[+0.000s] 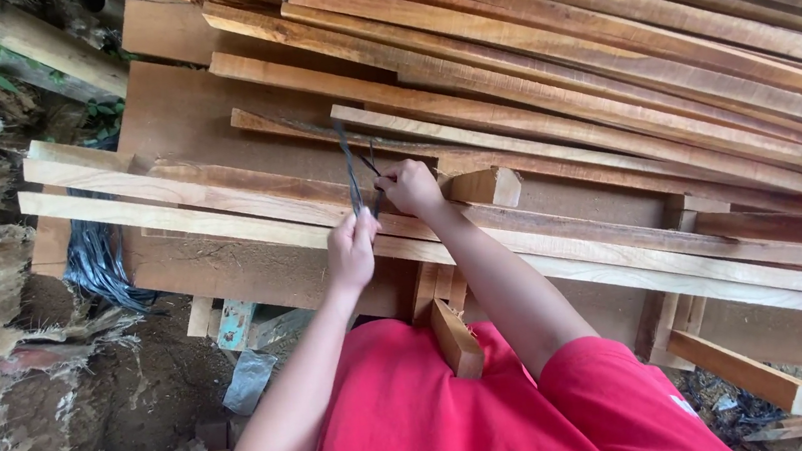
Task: Bundling several pieces of thin lumber together using rubber straps.
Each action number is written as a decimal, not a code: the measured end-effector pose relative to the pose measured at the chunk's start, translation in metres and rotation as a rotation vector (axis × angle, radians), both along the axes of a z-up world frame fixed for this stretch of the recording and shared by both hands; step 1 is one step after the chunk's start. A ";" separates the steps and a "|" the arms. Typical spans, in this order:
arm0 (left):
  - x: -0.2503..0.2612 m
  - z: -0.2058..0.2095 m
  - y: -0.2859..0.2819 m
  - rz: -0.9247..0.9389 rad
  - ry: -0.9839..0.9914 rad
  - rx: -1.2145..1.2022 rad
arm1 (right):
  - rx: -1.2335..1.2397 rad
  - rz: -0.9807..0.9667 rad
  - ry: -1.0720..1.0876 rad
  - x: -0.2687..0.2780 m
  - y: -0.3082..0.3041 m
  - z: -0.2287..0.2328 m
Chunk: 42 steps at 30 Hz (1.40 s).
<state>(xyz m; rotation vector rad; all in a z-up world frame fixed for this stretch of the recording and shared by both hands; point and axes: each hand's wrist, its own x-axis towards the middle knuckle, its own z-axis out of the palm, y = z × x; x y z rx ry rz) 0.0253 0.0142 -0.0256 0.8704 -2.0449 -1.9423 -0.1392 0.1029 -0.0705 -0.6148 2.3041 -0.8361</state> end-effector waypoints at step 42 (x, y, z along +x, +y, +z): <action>0.024 0.016 0.014 0.014 0.001 0.142 | -0.328 -0.343 -0.552 0.012 -0.018 0.060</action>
